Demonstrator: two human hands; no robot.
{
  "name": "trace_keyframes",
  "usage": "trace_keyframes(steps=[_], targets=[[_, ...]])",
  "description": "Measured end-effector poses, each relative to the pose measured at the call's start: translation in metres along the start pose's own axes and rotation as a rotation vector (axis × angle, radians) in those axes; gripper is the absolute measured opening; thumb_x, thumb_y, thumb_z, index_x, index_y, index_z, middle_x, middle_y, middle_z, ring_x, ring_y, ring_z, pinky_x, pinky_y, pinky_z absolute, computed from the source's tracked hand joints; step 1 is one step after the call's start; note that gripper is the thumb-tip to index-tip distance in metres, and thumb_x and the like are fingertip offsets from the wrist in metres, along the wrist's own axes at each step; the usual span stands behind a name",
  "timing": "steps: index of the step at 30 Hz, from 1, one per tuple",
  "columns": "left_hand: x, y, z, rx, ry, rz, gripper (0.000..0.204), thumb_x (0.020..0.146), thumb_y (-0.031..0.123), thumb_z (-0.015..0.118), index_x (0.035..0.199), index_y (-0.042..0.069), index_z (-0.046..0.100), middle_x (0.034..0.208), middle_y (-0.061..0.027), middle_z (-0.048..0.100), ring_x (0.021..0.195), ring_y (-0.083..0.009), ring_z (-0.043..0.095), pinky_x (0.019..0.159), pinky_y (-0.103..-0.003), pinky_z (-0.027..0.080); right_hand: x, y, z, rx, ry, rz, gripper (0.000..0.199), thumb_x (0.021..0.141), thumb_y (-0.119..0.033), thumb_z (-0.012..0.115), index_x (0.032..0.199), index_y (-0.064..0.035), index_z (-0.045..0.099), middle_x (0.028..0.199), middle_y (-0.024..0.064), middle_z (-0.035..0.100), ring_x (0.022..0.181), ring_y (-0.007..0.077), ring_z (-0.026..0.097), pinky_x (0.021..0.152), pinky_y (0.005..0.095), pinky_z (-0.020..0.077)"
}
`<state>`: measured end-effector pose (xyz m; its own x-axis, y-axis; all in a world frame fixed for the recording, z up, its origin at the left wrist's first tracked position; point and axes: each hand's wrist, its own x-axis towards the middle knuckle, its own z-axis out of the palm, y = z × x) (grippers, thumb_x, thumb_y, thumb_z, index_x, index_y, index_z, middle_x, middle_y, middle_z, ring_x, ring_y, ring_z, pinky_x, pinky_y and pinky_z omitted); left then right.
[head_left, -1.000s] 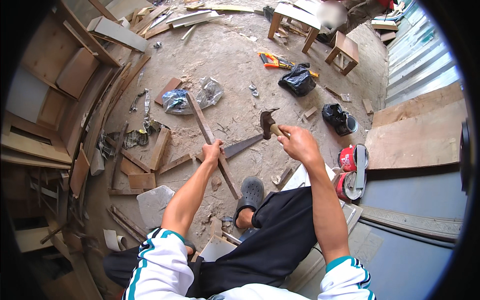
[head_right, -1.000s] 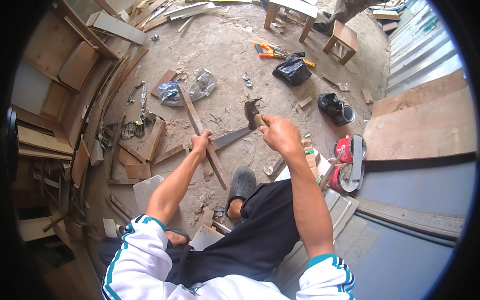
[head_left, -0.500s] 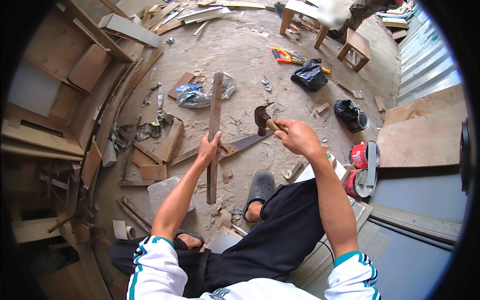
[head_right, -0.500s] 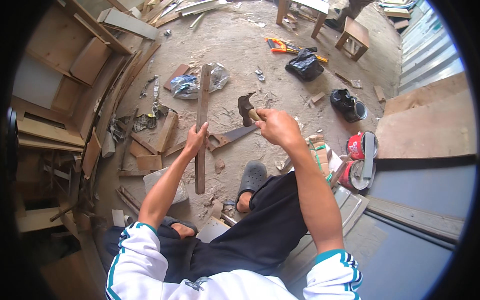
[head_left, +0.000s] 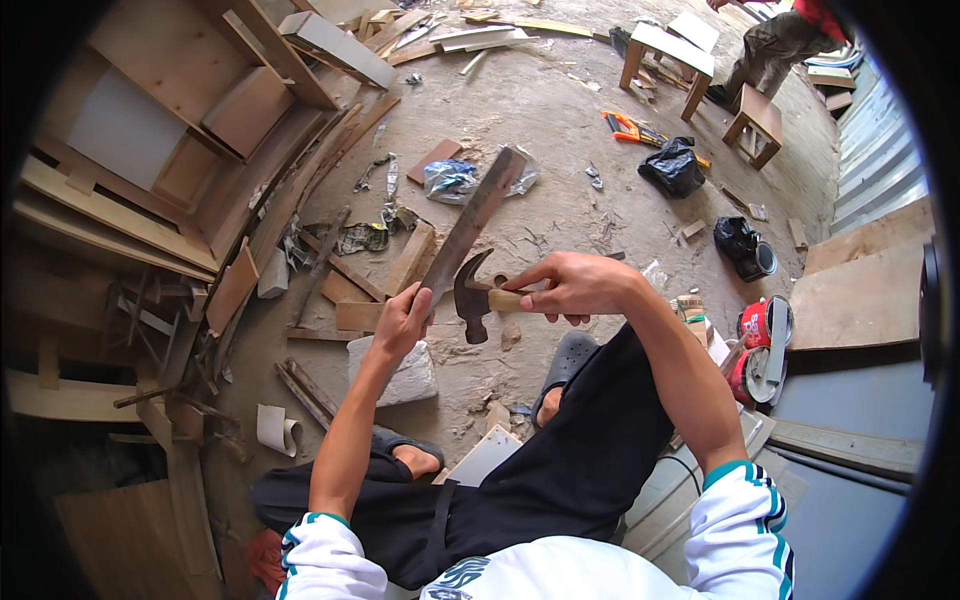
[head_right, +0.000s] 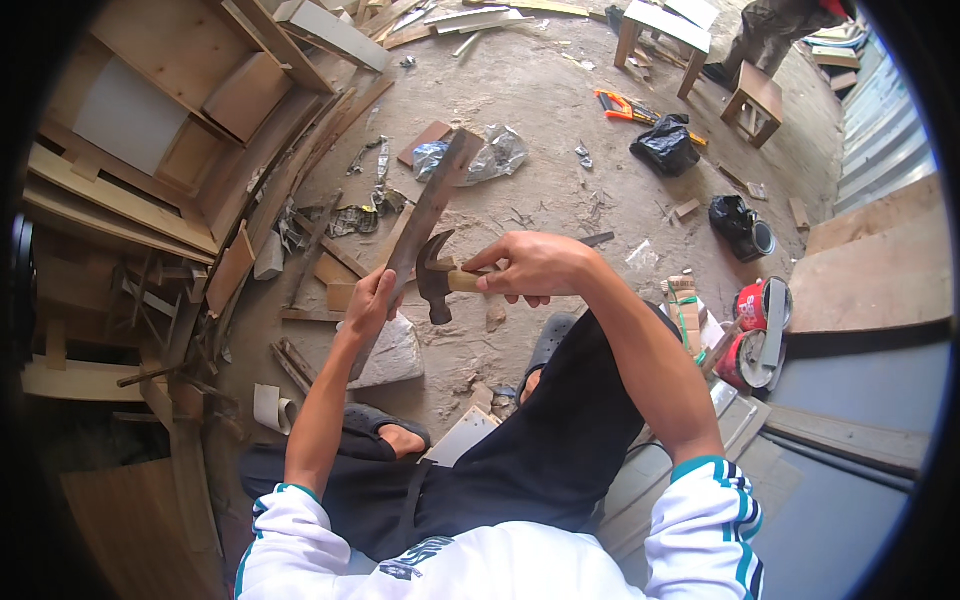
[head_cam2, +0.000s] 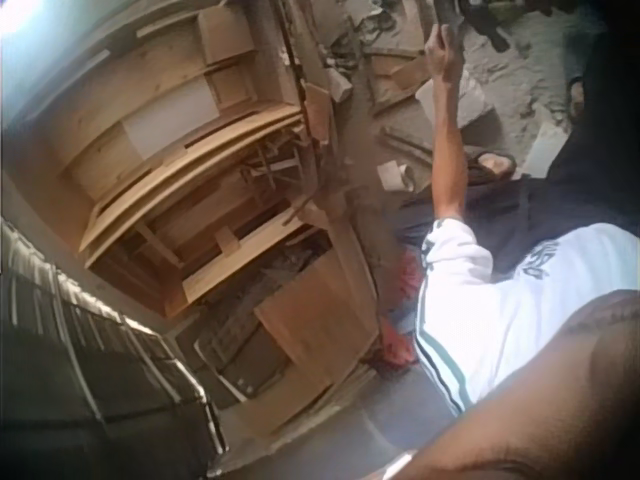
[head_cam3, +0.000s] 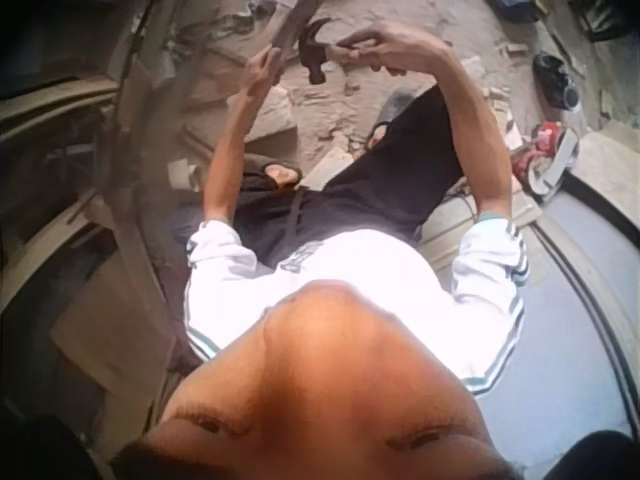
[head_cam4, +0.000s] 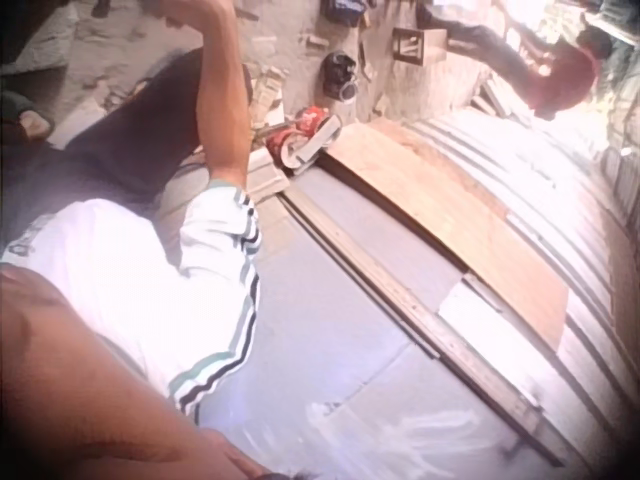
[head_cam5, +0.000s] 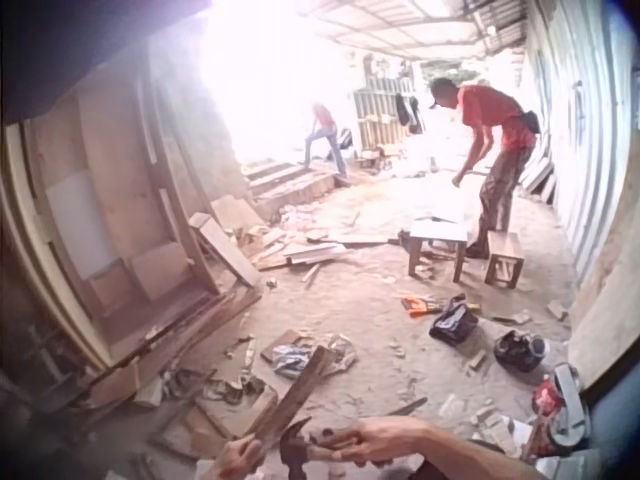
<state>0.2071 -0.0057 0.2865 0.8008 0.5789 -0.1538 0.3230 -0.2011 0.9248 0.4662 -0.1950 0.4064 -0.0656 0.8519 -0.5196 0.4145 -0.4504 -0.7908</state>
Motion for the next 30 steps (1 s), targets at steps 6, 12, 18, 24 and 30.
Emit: trace_keyframes(steps=[6, 12, 18, 24, 30], targets=[[-0.033, -0.007, -0.045, 0.233, 0.008, 0.059, 0.047, 0.102, 0.044, 0.053, 0.092, -0.002, 0.061, 0.061, -0.0065, 0.056, 0.056, -0.0137, 0.054, 0.055, -0.032, 0.044, 0.024, -0.017, 0.015, -0.046, -0.074, -0.035, 0.041, 0.098, -0.027, 0.059, 0.139, -0.0183, 0.06, 0.072, 0.0022, 0.061, 0.053, 0.0088, 0.054, 0.048, 0.0264, 0.047], [-0.059, -0.003, -0.085, 0.442, 0.044, 0.144, 0.047, 0.099, 0.043, 0.059, 0.118, 0.0, 0.066, 0.073, -0.0183, 0.067, 0.066, -0.0243, 0.066, 0.064, -0.036, 0.05, 0.031, -0.029, 0.024, -0.032, -0.105, -0.045, 0.041, 0.099, -0.026, 0.061, 0.138, -0.0154, 0.06, 0.073, 0.0021, 0.06, 0.054, 0.0079, 0.053, 0.047, 0.0256, 0.0458], [-0.077, 0.009, -0.099, 0.441, 0.064, 0.111, 0.051, 0.099, 0.046, 0.058, 0.125, 0.002, 0.063, 0.073, -0.0164, 0.067, 0.067, -0.0234, 0.065, 0.065, -0.036, 0.05, 0.047, -0.023, 0.039, 0.221, -0.064, -0.132, 0.042, 0.099, -0.028, 0.06, 0.139, -0.016, 0.059, 0.071, 0.0054, 0.062, 0.051, 0.0095, 0.054, 0.046, 0.0278, 0.0458], [-0.078, 0.011, -0.093, 0.317, 0.088, -0.014, 0.056, 0.099, 0.051, 0.054, 0.128, 0.003, 0.06, 0.076, -0.0138, 0.068, 0.071, -0.0223, 0.065, 0.068, -0.036, 0.05, 0.046, -0.029, 0.052, 0.235, 0.066, -0.163, 0.048, 0.096, -0.033, 0.066, 0.14, -0.0138, 0.058, 0.068, 0.0038, 0.06, 0.051, 0.0087, 0.053, 0.045, 0.0275, 0.0438], [-0.077, 0.009, -0.07, 0.423, 0.124, -0.131, 0.069, 0.097, 0.062, 0.048, 0.127, 0.002, 0.06, 0.096, -0.0228, 0.071, 0.095, -0.0392, 0.069, 0.082, -0.044, 0.051, 0.05, -0.017, 0.066, 0.157, 0.151, -0.091, 0.054, 0.094, -0.043, 0.069, 0.139, -0.0151, 0.059, 0.065, 0.0008, 0.057, 0.047, 0.0073, 0.05, 0.041, 0.0264, 0.0402]])
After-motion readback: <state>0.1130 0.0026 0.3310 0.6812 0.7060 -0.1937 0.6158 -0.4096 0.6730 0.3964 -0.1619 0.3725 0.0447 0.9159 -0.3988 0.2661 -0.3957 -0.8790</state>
